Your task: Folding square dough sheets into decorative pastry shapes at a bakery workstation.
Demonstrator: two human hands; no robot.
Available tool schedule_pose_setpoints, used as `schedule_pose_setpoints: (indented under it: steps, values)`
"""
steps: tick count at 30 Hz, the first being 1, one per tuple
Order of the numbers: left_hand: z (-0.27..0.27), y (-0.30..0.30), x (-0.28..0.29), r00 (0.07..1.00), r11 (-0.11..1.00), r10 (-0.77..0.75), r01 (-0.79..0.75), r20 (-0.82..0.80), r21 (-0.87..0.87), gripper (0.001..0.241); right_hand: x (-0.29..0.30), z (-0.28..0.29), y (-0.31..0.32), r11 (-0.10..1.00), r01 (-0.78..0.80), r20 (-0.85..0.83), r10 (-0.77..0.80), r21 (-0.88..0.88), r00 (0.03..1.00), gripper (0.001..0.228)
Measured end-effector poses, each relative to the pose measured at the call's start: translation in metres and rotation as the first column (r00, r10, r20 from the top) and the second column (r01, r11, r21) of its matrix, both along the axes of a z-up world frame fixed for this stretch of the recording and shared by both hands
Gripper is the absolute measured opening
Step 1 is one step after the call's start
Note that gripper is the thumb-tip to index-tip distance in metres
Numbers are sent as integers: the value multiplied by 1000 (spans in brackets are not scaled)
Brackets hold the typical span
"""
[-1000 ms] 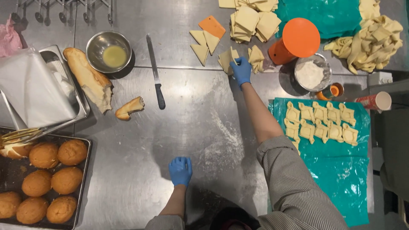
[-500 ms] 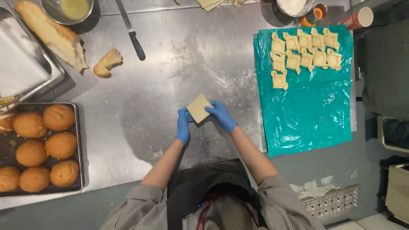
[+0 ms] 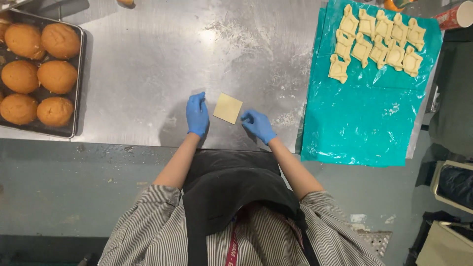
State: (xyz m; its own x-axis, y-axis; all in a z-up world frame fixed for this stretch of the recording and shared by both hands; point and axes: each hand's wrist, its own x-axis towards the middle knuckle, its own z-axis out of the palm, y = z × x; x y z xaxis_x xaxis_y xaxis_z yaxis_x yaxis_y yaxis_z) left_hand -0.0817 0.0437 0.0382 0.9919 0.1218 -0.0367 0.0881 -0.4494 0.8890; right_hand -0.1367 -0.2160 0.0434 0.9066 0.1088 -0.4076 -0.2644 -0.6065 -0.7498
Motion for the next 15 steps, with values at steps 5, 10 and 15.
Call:
schedule_pose_setpoints:
  steps: [5, 10, 15]
  values:
    - [43, -1, -32, 924, 904, -355, 301, 140, 304, 29, 36, 35, 5, 839, -475, 522, 540, -267, 660, 28]
    - [52, -15, -37, 802, 781, -582, 505, 136, 368, 49, 49, 0, 8, 702, -563, 504, 708, -436, 494, 20]
    - [20, -20, -36, 801, 721, -580, 422, 145, 550, 24, 65, 33, 15, 829, -535, 622, 506, -162, 597, 25]
